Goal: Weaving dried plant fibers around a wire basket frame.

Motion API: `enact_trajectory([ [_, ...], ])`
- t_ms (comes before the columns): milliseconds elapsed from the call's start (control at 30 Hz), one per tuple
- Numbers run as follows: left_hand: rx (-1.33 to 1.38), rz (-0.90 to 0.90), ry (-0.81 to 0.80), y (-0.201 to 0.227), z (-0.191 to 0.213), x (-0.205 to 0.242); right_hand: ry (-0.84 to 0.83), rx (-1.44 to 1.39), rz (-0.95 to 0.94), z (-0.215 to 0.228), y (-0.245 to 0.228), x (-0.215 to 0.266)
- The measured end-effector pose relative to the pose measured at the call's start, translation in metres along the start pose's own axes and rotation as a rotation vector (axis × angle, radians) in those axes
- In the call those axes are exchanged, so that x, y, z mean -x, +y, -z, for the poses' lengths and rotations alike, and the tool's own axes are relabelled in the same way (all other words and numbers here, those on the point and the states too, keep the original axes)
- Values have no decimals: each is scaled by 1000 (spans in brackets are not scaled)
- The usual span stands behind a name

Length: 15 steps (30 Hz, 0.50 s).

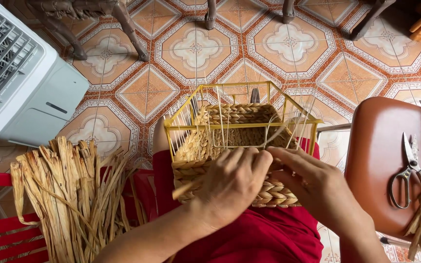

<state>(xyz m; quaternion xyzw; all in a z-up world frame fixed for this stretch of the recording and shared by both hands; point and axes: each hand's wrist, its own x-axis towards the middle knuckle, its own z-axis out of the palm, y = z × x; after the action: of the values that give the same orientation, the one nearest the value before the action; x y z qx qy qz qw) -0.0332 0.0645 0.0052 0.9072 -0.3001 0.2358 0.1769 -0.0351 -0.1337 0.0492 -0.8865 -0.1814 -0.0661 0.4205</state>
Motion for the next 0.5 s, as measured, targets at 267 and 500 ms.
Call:
enact_trajectory([
  [267,536,-27,-17,-25,57,-1,-233,1,98,-2,10,-20],
  [500,1532,508,-153,-31,28,15,-125,126,-22,-15,29,-4],
])
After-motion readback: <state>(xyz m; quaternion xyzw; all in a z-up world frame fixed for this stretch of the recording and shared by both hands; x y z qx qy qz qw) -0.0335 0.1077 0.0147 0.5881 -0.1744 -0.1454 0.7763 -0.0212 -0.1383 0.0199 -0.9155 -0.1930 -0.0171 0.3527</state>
